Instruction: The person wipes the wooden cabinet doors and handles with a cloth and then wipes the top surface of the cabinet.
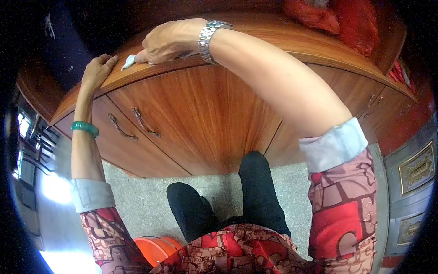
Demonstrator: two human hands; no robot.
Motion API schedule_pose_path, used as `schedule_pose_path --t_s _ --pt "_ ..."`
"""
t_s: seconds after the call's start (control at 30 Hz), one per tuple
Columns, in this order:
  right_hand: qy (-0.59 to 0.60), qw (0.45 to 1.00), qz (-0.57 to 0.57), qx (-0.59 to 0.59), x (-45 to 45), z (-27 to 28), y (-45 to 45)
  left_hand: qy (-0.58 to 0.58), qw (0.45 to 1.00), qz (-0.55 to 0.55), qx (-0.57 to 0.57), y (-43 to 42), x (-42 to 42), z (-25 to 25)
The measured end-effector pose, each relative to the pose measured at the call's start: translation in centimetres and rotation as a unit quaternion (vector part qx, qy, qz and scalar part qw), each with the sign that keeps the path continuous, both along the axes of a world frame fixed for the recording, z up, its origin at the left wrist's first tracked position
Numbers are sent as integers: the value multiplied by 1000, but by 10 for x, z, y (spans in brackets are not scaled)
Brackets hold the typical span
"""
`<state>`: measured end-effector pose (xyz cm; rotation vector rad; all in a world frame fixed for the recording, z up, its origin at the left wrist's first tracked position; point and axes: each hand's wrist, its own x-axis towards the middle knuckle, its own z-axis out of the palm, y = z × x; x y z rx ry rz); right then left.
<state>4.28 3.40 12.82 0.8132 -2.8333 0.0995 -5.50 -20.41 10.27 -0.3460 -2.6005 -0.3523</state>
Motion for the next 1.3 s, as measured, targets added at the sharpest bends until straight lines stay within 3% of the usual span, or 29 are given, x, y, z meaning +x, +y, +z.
schedule_pose_path --t_s 0.1,0.17,0.4,0.63,0.8,0.93,1.07,1.17,1.3 --pt "26 1000 -8 -12 -18 1 -7 -1 1000 -3 4 1 0 1" --pt "-34 997 -69 31 -28 7 -17 -1 1000 6 1 2 4 2" --pt "40 999 -34 -4 -32 -7 -8 -21 1000 6 11 2 3 3" --pt "51 997 36 -47 0 -7 42 -10 1000 -9 14 2 6 2" --pt "83 993 -13 -85 3 -13 90 -4 1000 5 -3 -1 1 0" --pt "27 995 -92 -33 5 -7 83 -2 1000 7 -1 0 1 1" --pt "71 993 -93 -24 6 -10 62 -4 1000 7 -8 4 4 1" --pt "32 997 -74 -14 9 -4 22 2 1000 7 -9 5 5 2" --pt "75 997 13 -19 6 -6 -30 -6 1000 9 -13 4 6 4"
